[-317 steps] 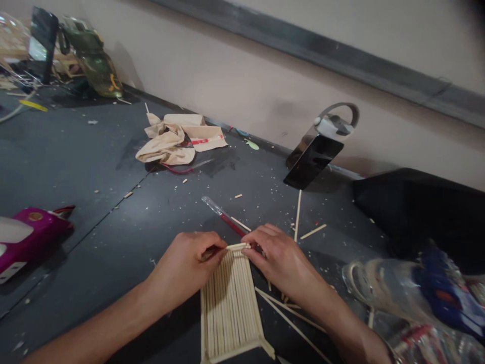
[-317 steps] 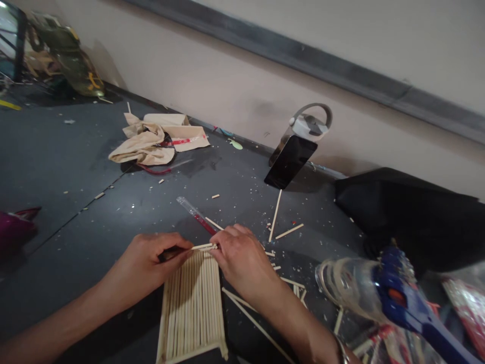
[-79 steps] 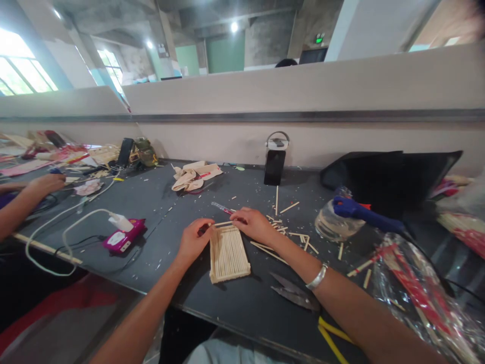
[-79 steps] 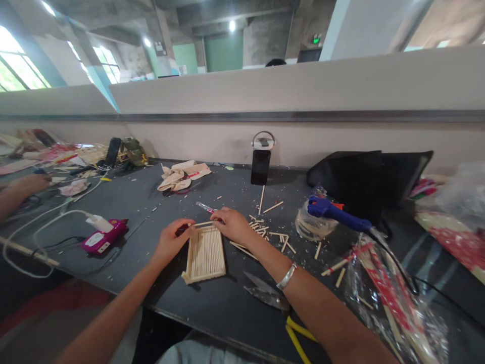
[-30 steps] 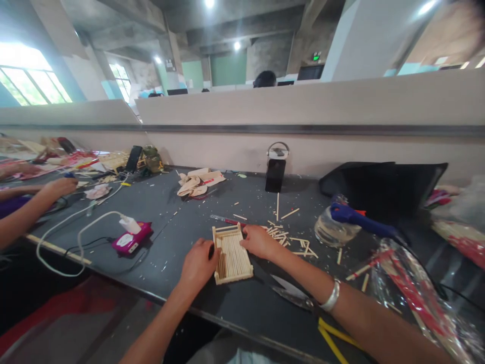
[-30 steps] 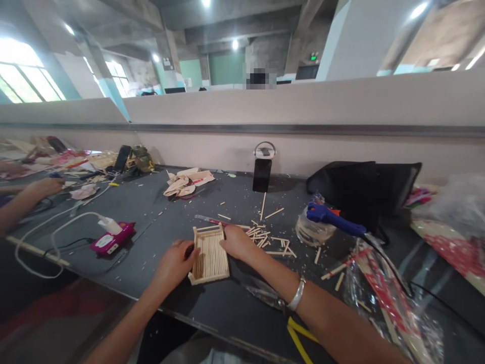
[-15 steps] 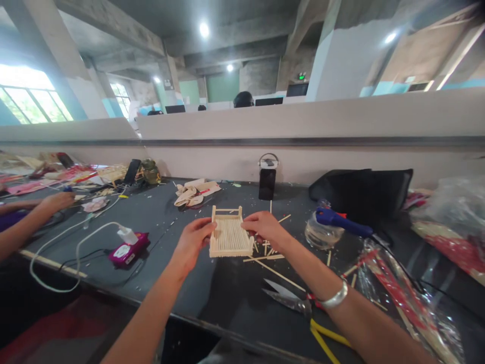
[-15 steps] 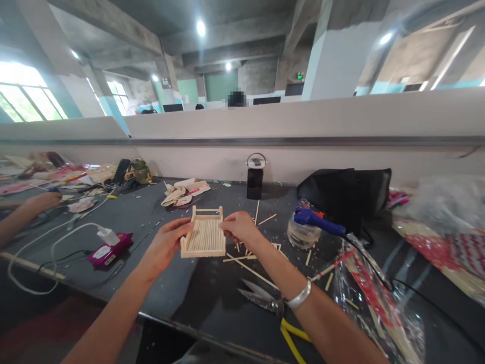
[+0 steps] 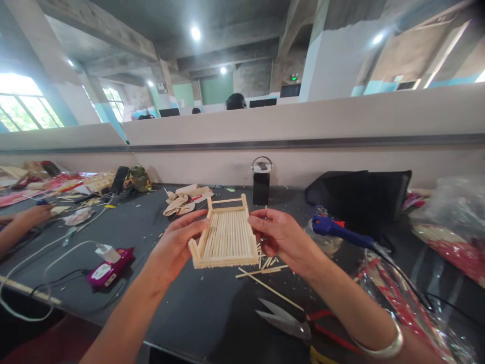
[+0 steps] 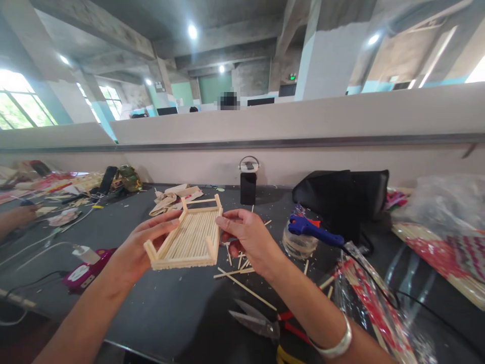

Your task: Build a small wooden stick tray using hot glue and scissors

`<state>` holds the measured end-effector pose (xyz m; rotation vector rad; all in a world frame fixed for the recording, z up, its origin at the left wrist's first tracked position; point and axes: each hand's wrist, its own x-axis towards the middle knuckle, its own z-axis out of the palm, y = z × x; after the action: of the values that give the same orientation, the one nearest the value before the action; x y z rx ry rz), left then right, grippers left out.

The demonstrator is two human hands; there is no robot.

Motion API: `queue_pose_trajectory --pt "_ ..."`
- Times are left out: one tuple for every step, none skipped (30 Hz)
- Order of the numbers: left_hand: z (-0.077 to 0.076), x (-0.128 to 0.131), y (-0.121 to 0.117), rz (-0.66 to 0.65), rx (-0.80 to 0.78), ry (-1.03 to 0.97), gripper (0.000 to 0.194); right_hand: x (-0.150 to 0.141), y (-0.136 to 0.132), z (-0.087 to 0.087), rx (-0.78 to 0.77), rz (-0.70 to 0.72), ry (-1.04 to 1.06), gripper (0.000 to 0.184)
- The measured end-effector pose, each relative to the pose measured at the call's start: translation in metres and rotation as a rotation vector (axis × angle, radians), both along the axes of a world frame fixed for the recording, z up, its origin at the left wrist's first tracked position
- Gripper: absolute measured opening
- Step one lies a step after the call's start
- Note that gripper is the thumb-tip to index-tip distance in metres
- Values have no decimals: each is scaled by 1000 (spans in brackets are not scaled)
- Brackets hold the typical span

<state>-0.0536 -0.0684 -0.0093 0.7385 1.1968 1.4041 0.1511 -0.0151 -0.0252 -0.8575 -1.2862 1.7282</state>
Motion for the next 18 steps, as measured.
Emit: queue_pose_trajectory --pt "0 1 0 0 2 -5 45 1 1 -1 -14 9 18 29" --pt "0 2 0 -3 4 -13 45 1 2 -1 -29 18 33 28" --pt "0 2 -1 -9 3 -21 44 1 2 -2 -44 28 47 27" --pt "0 2 -1 -17 1 -32 43 0 3 -2 -60 36 59 26" --pt "0 2 -2 -23 -2 -43 42 0 3 -2 -74 43 69 25" --pt "0 1 -3 -24 -7 -53 41 0 3 -2 -86 50 80 24" --pt "0 0 -3 -22 -9 -60 40 -1 3 -1 -98 57 91 24" --pt "1 -2 -3 -23 -8 -66 39 -2 3 -1 -108 67 102 22" --pt "1 -3 -4 -27 -5 -70 38 -2 2 0 -116 80 114 21" --pt "2 -4 -4 -33 -1 -72 36 -3 2 0 -122 97 124 20" --pt "3 -5 -5 -44 0 -72 35 -4 3 0 -126 115 134 19" --pt "4 -5 -5 -55 5 -70 33 -4 3 -1 -129 133 141 19" --pt "5 -6 -5 -66 8 -67 31 -5 4 -2 -130 151 145 19" --pt "5 -6 -6 -76 10 -64 31 -5 5 -3 -131 168 146 19" --pt "6 -6 -6 -84 12 -60 31 -5 7 -5 -130 182 143 20" --pt "6 -6 -7 -89 14 -58 32 -5 8 -7 -127 195 138 21" --pt "5 -6 -7 -87 15 -55 32 -5 10 -9 -121 208 131 23" --pt "5 -6 -8 -80 15 -50 32 -5 11 -11 -113 218 123 24"
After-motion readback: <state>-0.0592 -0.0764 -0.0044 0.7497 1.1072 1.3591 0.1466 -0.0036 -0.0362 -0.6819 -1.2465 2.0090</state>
